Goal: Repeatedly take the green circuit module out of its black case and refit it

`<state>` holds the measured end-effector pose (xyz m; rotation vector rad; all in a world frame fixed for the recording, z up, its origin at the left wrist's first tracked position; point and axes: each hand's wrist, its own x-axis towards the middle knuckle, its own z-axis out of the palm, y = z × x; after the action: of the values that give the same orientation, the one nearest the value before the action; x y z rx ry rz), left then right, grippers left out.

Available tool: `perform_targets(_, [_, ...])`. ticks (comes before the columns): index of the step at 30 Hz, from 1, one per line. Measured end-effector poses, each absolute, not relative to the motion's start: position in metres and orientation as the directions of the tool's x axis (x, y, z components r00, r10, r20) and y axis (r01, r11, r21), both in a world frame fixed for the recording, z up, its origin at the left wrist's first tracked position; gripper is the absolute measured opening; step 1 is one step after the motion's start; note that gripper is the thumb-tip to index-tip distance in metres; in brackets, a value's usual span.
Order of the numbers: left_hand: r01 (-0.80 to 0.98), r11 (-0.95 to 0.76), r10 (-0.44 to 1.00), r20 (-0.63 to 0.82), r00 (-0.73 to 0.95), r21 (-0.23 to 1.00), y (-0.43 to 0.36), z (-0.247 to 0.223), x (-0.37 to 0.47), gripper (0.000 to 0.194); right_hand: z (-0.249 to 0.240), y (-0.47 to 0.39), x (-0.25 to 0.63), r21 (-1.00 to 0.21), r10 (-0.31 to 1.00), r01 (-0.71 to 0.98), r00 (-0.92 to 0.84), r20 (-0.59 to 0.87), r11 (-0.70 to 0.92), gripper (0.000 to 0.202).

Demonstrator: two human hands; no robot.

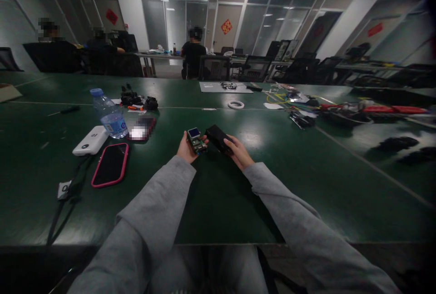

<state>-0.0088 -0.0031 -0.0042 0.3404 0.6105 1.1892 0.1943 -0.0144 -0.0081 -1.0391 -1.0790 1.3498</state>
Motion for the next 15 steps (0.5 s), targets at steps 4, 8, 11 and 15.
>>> perform_targets(4, [-0.759,0.345,0.937,-0.241,0.251,0.552,-0.001,-0.009,-0.010,0.056,-0.012,-0.014,0.194,-0.987,0.986,0.037,0.050,0.161,0.159,0.050])
perform_targets(8, [-0.764,0.351,0.935,-0.240,0.259,0.542,-0.001,-0.008,-0.009,0.054,-0.006,-0.013,0.196,-0.990,0.996,-0.120,0.069,0.060,0.068,0.038])
perform_targets(11, [-0.762,0.353,0.934,-0.250,0.254,0.543,-0.003,-0.005,-0.008,0.053,0.002,-0.007,0.208,-0.934,0.991,-0.350,0.081,-0.107,-0.072,0.024])
perform_targets(15, [-0.763,0.358,0.932,-0.262,0.252,0.539,-0.005,-0.001,-0.007,0.052,0.006,0.001,0.231,-0.963,0.978,-0.226,0.112,-0.176,-0.148,0.018])
